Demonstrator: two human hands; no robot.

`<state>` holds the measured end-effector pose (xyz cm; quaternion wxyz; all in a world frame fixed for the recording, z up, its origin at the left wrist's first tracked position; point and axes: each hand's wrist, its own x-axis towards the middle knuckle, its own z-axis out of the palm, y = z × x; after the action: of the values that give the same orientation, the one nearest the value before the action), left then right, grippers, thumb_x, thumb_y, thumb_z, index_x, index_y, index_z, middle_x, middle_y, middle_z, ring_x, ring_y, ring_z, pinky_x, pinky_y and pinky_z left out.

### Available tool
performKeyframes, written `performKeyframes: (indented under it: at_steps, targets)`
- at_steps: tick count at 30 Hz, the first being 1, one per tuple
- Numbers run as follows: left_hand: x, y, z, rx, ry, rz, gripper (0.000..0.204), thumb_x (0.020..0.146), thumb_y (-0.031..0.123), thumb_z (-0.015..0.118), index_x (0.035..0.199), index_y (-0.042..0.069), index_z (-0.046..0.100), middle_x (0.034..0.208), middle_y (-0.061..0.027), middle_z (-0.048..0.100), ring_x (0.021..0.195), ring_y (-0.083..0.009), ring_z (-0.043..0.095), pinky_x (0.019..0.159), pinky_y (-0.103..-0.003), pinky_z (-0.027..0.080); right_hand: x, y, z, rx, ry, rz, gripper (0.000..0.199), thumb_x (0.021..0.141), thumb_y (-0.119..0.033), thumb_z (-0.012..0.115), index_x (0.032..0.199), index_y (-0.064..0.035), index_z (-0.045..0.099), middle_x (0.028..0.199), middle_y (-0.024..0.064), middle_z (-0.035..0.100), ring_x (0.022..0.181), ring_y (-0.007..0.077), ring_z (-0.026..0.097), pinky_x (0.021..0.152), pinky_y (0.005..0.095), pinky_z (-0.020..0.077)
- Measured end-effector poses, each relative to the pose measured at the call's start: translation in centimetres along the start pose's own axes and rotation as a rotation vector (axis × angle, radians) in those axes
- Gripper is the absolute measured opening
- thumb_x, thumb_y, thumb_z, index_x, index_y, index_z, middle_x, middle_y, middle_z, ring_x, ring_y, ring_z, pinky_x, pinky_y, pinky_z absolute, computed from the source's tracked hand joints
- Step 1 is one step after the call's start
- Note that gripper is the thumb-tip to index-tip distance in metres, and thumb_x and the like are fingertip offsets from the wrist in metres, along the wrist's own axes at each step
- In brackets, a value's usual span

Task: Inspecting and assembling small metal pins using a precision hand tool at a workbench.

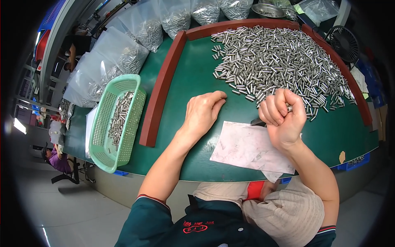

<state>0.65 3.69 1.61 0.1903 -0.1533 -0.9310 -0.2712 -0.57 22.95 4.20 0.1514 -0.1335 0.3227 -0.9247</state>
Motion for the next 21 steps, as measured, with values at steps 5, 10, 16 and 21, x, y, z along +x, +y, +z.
performKeyframes:
  at_steps: [5,10,16,21]
  targets:
    - [0.1,1.0,-0.6,-0.071,-0.056,-0.255,0.009,0.076,0.007,0.059,0.078,0.000,0.055,0.059,-0.0128,0.054,0.051,-0.0239,0.053,0.048,-0.032,0.040,0.0,-0.1,-0.3,-0.003,0.004,-0.011,0.036,0.086,-0.021,0.029,0.051,-0.0124,0.026,0.041,-0.0027,0.023,0.039,0.0080,0.017,0.040,0.0242,0.0167]
    - [0.0,1.3,-1.1,-0.052,-0.130,-0.292,0.009,0.075,0.007,0.058,0.077,0.000,0.053,0.061,-0.0150,0.056,0.059,-0.0310,0.056,0.055,-0.038,0.042,0.0,-0.1,-0.3,-0.007,0.006,-0.010,0.036,0.086,-0.021,0.029,0.052,-0.0125,0.026,0.041,-0.0028,0.023,0.039,0.0077,0.016,0.040,0.0239,0.0165]
    - [-0.4,0.8,-1.1,-0.021,-0.108,-0.206,0.014,0.075,0.007,0.059,0.083,-0.002,0.051,0.057,-0.0136,0.051,0.051,-0.0242,0.051,0.051,-0.033,0.039,0.1,-0.1,-0.3,-0.017,0.023,-0.007,0.035,0.086,-0.020,0.028,0.052,-0.0125,0.026,0.041,-0.0028,0.023,0.039,0.0077,0.016,0.039,0.0239,0.0161]
    - [-0.5,0.6,-1.3,-0.018,-0.135,-0.201,0.013,0.078,0.008,0.056,0.080,-0.001,0.048,0.065,-0.0133,0.056,0.058,-0.0272,0.054,0.054,-0.035,0.041,0.1,-0.2,-0.1,-0.024,0.044,0.001,0.035,0.086,-0.020,0.028,0.052,-0.0124,0.026,0.041,-0.0027,0.022,0.038,0.0078,0.016,0.039,0.0240,0.0161]
